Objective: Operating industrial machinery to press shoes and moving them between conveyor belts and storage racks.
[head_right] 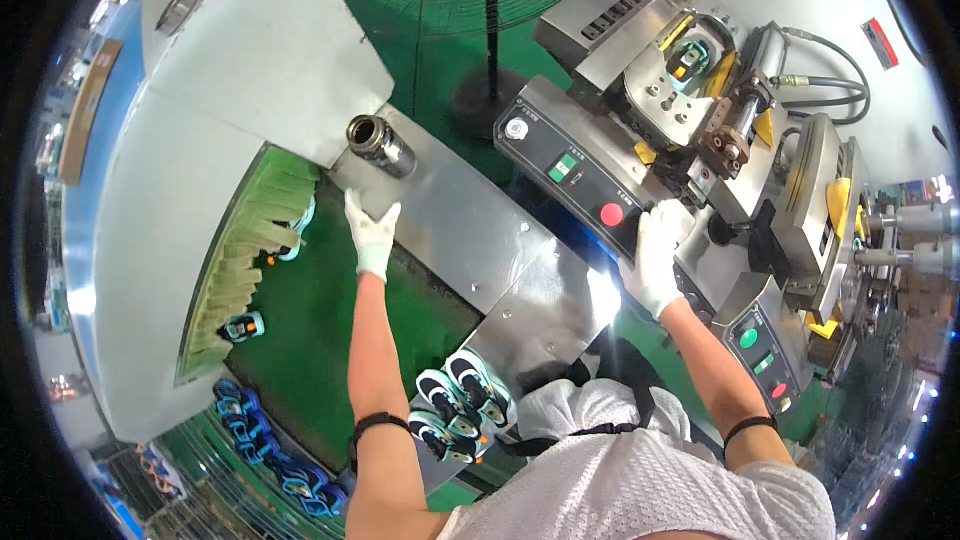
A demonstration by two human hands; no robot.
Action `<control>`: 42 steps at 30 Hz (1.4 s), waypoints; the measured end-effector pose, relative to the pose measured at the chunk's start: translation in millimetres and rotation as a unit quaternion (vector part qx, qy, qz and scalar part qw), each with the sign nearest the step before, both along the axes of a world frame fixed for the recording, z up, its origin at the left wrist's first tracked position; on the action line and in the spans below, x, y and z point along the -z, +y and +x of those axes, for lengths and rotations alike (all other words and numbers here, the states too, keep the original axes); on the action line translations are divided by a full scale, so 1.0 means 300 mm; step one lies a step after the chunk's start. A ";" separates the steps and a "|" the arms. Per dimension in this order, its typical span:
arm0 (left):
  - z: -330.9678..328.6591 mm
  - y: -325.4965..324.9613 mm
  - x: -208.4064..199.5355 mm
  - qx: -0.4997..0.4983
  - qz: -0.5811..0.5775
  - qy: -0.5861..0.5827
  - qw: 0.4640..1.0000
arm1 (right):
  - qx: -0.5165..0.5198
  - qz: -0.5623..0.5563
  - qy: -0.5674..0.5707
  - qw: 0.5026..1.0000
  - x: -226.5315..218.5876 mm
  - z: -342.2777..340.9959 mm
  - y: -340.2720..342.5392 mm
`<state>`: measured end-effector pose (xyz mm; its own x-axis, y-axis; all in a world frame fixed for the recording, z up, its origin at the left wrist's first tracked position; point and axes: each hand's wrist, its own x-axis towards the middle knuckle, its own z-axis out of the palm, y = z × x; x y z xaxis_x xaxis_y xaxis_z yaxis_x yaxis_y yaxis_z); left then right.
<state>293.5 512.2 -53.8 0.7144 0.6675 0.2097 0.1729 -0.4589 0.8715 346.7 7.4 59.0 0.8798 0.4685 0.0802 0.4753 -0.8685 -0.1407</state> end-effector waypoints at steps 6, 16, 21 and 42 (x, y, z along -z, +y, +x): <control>0.320 0.233 0.271 0.063 -0.199 -0.055 0.976 | 0.043 0.115 0.139 0.983 -0.187 -0.207 0.038; 0.540 0.108 0.281 0.022 -0.709 -0.234 0.666 | 0.195 0.040 0.260 0.945 -0.124 -0.476 -0.135; 0.536 0.051 0.301 0.008 -0.769 -0.233 0.595 | 0.231 0.068 0.278 0.930 -0.134 -0.488 -0.162; -1.463 -0.579 -0.030 -0.254 -0.076 0.257 0.929 | -0.024 0.041 0.499 0.865 0.355 -0.479 -0.280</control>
